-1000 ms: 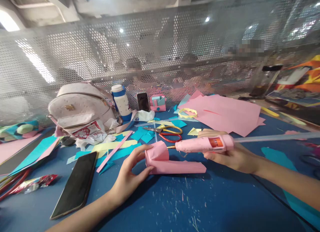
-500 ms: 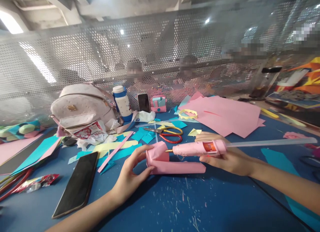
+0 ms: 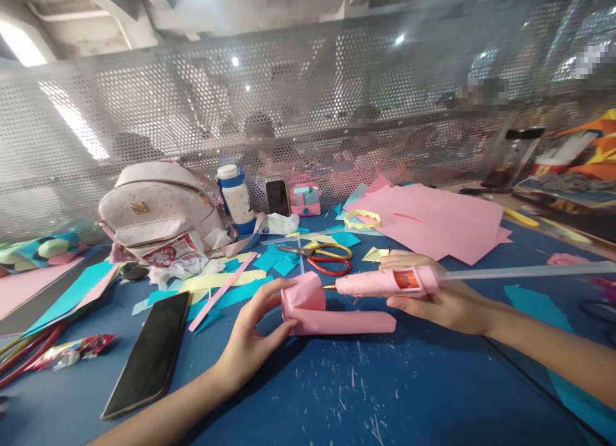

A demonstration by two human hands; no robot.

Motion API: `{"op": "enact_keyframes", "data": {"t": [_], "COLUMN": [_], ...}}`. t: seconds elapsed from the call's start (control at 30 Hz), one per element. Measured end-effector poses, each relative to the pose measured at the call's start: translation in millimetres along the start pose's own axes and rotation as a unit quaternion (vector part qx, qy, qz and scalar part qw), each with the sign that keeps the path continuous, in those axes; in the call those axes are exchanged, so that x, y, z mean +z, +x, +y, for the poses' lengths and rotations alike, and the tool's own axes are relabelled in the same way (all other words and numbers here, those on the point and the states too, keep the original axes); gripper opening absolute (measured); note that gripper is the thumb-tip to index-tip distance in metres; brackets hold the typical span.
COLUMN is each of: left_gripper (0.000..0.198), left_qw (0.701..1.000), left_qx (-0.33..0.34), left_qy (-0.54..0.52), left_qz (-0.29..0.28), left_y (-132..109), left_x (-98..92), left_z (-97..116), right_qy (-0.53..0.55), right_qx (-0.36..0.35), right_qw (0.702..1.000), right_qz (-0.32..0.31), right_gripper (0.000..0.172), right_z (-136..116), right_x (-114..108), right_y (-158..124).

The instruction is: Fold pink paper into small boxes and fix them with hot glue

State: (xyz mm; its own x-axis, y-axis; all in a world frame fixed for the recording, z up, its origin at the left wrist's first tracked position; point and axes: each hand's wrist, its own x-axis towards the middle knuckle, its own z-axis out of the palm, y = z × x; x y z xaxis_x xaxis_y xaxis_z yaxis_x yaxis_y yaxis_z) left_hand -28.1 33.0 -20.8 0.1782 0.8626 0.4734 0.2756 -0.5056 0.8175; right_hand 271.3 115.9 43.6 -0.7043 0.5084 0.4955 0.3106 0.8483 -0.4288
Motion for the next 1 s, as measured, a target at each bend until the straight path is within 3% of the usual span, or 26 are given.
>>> {"op": "enact_keyframes", "data": {"t": [0.2, 0.37, 0.6, 0.77, 1.0], "left_gripper": [0.050, 0.049, 0.047, 0.048, 0.049], "left_qw": [1.000, 1.000, 1.000, 1.000, 1.000], "left_qx": [-0.001, 0.000, 0.002, 0.005, 0.003], "left_qy": [0.002, 0.003, 0.009, 0.013, 0.013], "left_qz": [0.000, 0.002, 0.000, 0.002, -0.004], "left_y": [-1, -1, -1, -1, -1], "left_x": [-0.5, -1.0, 0.1, 0.5, -0.9], "left_z": [1, 0, 0, 2, 2], "right_qy": [0.035, 0.095, 0.015, -0.016, -0.012], "right_qx": [0.036, 0.095, -0.019, -0.041, -0.061], "right_qw": [0.999, 0.989, 0.998, 0.997, 0.998], "right_qz": [-0.021, -0.068, -0.060, -0.055, -0.029], "right_gripper": [0.026, 0.034, 0.038, 0.039, 0.042], "right_z": [11, 13, -19, -33, -34], "right_x": [-7, -5, 7, 12, 15], "right_y": [-4, -9, 4, 8, 10]}}
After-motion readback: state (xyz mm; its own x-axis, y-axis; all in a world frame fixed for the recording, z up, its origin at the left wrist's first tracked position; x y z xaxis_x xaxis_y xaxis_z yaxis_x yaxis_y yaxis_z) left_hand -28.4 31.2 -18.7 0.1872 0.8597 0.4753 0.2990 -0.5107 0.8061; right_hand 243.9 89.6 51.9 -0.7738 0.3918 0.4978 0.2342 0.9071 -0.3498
